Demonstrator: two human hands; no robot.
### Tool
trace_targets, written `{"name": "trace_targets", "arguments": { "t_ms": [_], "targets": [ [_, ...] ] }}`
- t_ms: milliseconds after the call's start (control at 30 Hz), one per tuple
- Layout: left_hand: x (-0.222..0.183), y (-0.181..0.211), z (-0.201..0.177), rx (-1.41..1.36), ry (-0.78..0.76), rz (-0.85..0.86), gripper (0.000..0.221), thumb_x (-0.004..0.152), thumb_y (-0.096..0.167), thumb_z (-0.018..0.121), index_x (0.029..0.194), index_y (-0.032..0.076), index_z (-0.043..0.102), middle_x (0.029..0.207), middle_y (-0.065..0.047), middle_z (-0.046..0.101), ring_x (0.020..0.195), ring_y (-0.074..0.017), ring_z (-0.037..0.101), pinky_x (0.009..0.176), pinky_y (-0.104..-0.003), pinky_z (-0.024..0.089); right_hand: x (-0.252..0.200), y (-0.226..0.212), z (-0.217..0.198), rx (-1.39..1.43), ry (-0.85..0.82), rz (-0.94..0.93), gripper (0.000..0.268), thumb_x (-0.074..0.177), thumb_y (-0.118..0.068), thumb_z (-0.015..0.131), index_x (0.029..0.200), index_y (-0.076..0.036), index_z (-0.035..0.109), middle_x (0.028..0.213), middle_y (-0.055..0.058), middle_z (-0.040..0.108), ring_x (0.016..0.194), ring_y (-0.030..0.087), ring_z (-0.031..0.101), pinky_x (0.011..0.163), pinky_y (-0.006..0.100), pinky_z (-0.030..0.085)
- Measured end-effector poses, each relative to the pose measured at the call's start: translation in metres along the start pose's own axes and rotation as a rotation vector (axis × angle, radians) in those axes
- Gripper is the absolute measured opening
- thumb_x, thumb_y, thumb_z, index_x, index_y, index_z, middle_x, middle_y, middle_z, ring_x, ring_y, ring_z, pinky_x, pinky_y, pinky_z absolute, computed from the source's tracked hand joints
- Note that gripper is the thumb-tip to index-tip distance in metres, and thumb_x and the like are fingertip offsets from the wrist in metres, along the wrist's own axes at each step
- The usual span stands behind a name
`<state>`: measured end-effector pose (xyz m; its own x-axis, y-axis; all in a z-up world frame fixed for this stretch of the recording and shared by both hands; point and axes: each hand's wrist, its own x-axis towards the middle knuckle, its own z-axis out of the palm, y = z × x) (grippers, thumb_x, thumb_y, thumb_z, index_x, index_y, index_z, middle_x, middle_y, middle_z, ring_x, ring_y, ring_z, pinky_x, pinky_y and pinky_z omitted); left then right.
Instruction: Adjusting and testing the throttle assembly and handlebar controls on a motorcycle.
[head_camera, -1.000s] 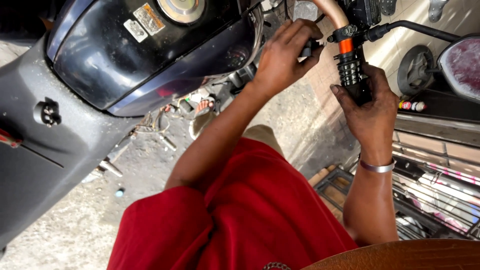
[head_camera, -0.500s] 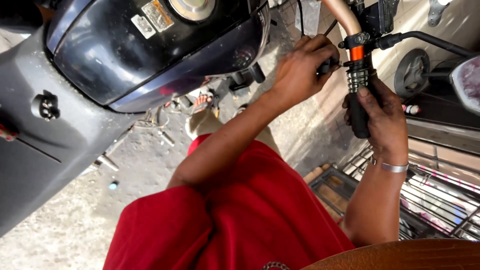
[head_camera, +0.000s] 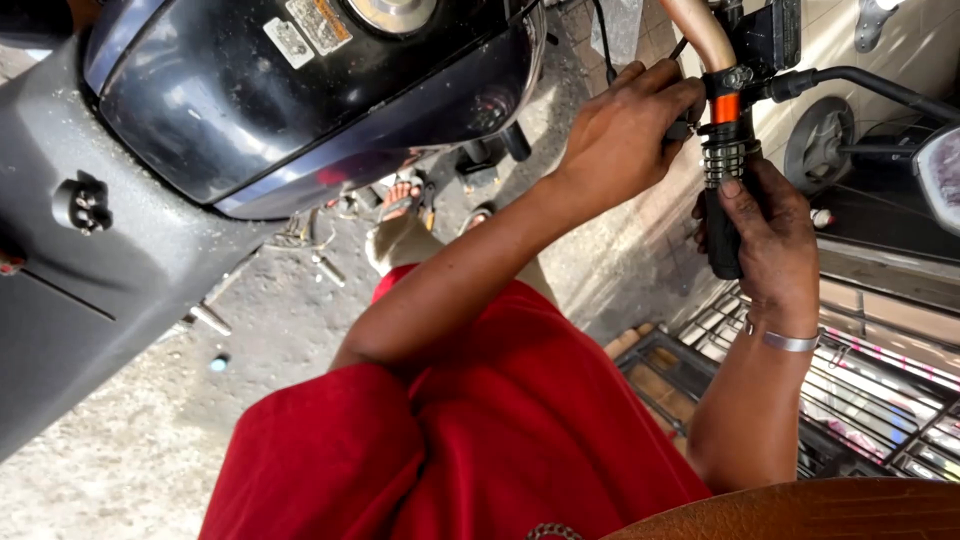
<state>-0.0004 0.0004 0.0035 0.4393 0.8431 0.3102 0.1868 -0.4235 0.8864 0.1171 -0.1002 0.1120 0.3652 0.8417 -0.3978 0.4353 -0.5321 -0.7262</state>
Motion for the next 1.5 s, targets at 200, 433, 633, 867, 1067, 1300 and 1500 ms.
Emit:
{"name": "trace_targets", "arguments": {
  "t_ms": [200, 433, 633, 867, 1067, 1300, 1500],
  "targets": [
    [0.0, 0.005, 0.005, 0.01, 0.044, -0.039, 0.017, 0.077, 0.007, 0.059, 0.093, 0.013, 0.059, 0.092, -0.003, 0.054, 0.092, -0.0301, 0.054, 0.056, -0.048, 0.051, 0.0, -0.002, 0.002, -0.057, 0.045, -0.004, 0.02, 0.1, -0.023, 0.056, 0.112, -0.008, 0.053, 0.078, 0.005, 0.056, 0.056, 0.013, 0.052, 0.052, 0.025, 0.046],
    [-0.002, 0.009, 0.014, 0.066, 0.059, -0.057, 0.029, 0.072, 0.004, 0.062, 0.099, 0.014, 0.059, 0.096, -0.003, 0.054, 0.097, -0.0322, 0.052, 0.053, -0.049, 0.05, -0.002, 0.0, 0.003, -0.162, 0.087, -0.036, 0.023, 0.099, -0.022, 0.06, 0.115, -0.007, 0.054, 0.08, 0.007, 0.056, 0.059, 0.015, 0.053, 0.054, 0.028, 0.047],
    [-0.004, 0.012, 0.018, 0.058, 0.078, -0.073, 0.034, 0.072, -0.001, 0.059, 0.101, 0.015, 0.059, 0.097, -0.004, 0.052, 0.096, -0.0315, 0.05, 0.05, -0.049, 0.049, -0.003, -0.002, 0.004, -0.216, 0.091, -0.093, 0.024, 0.099, -0.021, 0.06, 0.117, -0.005, 0.054, 0.082, 0.006, 0.056, 0.063, 0.012, 0.051, 0.057, 0.026, 0.048],
    [-0.009, 0.011, 0.03, 0.097, 0.198, -0.046, 0.036, 0.07, -0.001, 0.062, 0.101, 0.016, 0.058, 0.099, -0.006, 0.048, 0.097, -0.0302, 0.048, 0.043, -0.045, 0.046, 0.001, 0.004, 0.001, -0.287, 0.088, -0.199, 0.031, 0.098, -0.015, 0.061, 0.125, -0.001, 0.053, 0.1, 0.009, 0.061, 0.084, 0.014, 0.057, 0.071, 0.028, 0.05],
    [-0.016, 0.001, 0.034, 0.031, 0.235, 0.05, 0.034, 0.076, 0.0, 0.063, 0.104, 0.018, 0.055, 0.098, -0.002, 0.046, 0.092, -0.0282, 0.05, 0.047, -0.043, 0.047, 0.001, 0.01, 0.003, -0.38, 0.135, -0.339, 0.034, 0.097, -0.008, 0.063, 0.126, 0.004, 0.052, 0.114, 0.016, 0.062, 0.103, 0.021, 0.058, 0.088, 0.03, 0.045],
    [-0.016, 0.002, 0.031, -0.005, 0.177, 0.017, 0.025, 0.079, 0.005, 0.059, 0.101, 0.016, 0.055, 0.1, -0.001, 0.049, 0.092, -0.0259, 0.049, 0.045, -0.042, 0.046, -0.003, 0.011, 0.006, -0.608, 0.22, -0.268, 0.027, 0.097, -0.021, 0.07, 0.11, 0.001, 0.061, 0.081, 0.008, 0.059, 0.07, 0.02, 0.051, 0.065, 0.034, 0.042],
    [-0.018, -0.005, 0.042, 0.014, 0.309, 0.111, 0.028, 0.079, 0.001, 0.058, 0.102, 0.016, 0.055, 0.104, 0.0, 0.05, 0.093, -0.0262, 0.049, 0.048, -0.04, 0.046, -0.001, 0.015, 0.004, -0.589, 0.22, -0.25, 0.03, 0.096, -0.024, 0.071, 0.112, -0.001, 0.058, 0.086, 0.008, 0.06, 0.072, 0.019, 0.051, 0.065, 0.033, 0.041]
  ]
}}
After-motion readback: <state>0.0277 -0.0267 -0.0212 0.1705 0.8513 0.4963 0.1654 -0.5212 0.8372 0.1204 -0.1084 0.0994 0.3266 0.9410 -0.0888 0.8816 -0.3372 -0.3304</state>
